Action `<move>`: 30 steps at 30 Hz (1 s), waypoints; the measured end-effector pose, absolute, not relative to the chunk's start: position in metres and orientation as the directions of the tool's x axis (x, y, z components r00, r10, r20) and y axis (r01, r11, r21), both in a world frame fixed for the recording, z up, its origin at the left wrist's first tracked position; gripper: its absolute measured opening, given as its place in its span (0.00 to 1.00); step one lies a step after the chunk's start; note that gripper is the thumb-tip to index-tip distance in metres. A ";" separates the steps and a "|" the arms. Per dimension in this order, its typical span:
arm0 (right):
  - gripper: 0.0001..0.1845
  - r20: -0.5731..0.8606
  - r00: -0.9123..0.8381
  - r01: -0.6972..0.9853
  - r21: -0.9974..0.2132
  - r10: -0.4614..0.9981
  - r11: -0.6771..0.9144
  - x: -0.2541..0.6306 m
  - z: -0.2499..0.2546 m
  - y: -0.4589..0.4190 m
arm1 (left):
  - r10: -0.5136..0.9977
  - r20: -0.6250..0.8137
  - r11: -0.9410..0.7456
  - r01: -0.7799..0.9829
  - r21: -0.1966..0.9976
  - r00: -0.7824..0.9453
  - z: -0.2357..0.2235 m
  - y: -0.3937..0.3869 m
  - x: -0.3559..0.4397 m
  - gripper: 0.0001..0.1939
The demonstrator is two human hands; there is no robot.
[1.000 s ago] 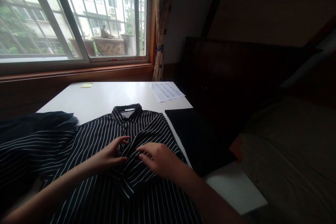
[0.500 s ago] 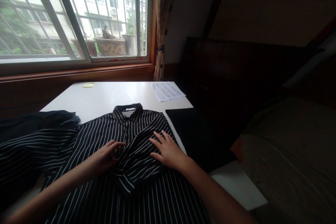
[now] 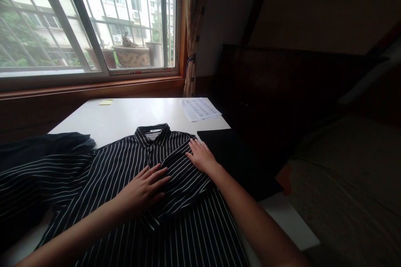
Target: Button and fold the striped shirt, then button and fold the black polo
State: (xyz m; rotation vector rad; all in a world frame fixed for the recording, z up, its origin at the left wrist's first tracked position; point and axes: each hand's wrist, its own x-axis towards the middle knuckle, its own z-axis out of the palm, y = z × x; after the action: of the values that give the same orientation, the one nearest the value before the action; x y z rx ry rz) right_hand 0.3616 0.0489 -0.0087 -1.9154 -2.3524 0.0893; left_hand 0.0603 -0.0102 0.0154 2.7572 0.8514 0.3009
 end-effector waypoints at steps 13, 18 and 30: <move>0.37 0.036 -0.392 0.892 -0.229 0.919 0.390 0.376 0.003 0.002 | 0.506 0.078 -0.836 0.465 0.291 0.859 0.002 0.002 0.040 0.32; 0.37 -0.035 -0.441 0.871 -0.258 0.897 0.418 0.377 0.003 -0.038 | 0.494 0.086 -0.843 0.453 0.289 0.865 0.003 0.006 0.039 0.35; 0.41 -0.064 -0.236 0.950 -0.224 0.970 0.216 0.359 0.013 -0.039 | 0.748 0.146 -0.658 0.695 0.291 0.647 0.011 -0.026 0.017 0.30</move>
State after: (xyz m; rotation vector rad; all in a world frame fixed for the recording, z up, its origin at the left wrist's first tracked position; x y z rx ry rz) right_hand 0.3591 -0.0387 0.0128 -1.8840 -2.3787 0.3311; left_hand 0.0172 -0.0261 0.0115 2.6571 1.1800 0.3754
